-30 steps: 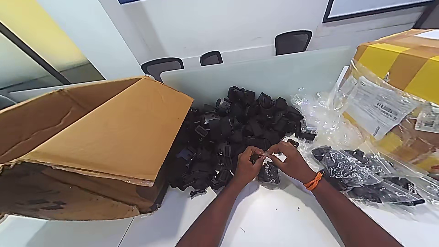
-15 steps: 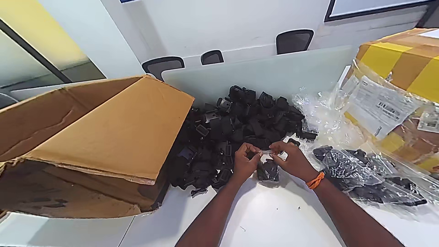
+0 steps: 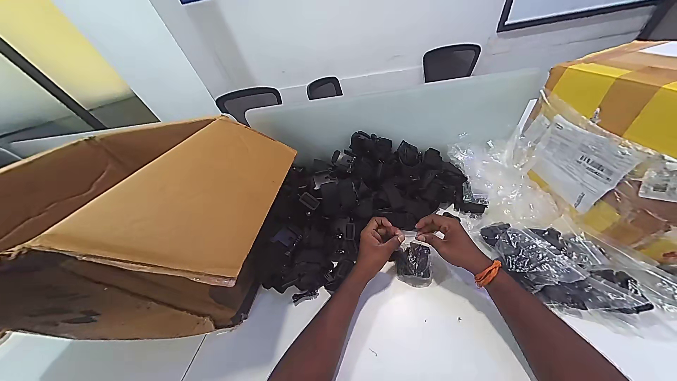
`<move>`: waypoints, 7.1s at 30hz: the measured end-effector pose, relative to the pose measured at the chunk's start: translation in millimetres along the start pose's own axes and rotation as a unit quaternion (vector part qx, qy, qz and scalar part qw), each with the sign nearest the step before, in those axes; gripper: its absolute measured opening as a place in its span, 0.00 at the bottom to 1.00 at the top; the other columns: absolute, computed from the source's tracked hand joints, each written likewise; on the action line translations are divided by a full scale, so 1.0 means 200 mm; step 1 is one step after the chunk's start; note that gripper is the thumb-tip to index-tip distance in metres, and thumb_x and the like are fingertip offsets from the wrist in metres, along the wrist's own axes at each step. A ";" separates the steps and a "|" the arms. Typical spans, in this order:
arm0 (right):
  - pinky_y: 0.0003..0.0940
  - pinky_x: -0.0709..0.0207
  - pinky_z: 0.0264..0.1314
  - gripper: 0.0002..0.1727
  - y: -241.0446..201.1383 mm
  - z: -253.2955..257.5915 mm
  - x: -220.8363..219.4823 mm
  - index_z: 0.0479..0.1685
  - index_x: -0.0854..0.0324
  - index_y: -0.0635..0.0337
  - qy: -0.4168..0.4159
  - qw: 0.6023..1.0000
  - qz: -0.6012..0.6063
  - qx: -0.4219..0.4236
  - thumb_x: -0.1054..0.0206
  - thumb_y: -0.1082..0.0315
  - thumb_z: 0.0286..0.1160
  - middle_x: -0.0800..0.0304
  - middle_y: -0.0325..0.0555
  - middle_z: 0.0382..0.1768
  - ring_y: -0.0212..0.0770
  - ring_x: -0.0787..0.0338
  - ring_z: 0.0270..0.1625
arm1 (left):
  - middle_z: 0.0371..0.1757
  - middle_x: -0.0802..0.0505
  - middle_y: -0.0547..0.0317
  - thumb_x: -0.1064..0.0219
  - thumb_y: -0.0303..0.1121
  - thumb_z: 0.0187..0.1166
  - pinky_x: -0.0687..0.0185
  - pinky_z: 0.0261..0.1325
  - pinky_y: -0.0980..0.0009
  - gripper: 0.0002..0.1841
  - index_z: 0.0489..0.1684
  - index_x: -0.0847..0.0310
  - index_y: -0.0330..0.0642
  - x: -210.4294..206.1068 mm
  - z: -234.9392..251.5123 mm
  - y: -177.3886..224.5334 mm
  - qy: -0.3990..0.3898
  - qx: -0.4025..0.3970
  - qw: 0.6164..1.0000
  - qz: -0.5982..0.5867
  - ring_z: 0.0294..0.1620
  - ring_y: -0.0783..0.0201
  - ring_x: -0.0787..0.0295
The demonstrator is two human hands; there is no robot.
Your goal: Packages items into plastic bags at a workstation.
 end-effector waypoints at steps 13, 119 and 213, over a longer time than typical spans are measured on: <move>0.32 0.12 0.53 0.16 0.04 0.00 0.00 0.53 0.17 0.64 -0.004 0.994 0.094 -0.060 0.24 0.73 0.67 0.06 0.43 0.43 0.35 0.07 0.46 | 0.37 0.07 0.53 0.27 0.14 0.65 0.11 0.40 0.68 0.16 0.45 0.27 0.34 -0.01 -0.01 -0.04 0.010 0.097 0.994 -0.056 0.35 0.63 0.08; 0.29 0.15 0.58 0.10 -0.03 -0.02 -0.06 0.53 0.14 0.62 -0.022 0.995 -0.091 0.036 0.33 0.67 0.79 0.06 0.41 0.42 0.29 0.08 0.46 | 0.35 0.06 0.54 0.25 0.22 0.71 0.09 0.40 0.71 0.08 0.41 0.20 0.32 -0.05 -0.05 0.01 -0.025 -0.070 0.985 0.154 0.33 0.67 0.07; 0.36 0.14 0.52 0.15 -0.38 -0.19 0.40 0.63 0.18 0.63 0.083 0.984 -0.158 -0.010 0.42 0.67 0.86 0.09 0.49 0.50 0.36 0.10 0.45 | 0.53 0.05 0.47 0.59 0.39 0.94 0.09 0.60 0.60 0.24 0.58 0.21 0.27 -0.04 -0.08 -0.06 -0.065 -0.119 0.985 0.107 0.55 0.58 0.06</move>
Point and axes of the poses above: each hand's wrist, its own z-axis towards the middle knuckle, its own x-axis out of the back of the hand, y = z × x, the point moved 6 cm from there along z, towards the middle knuckle
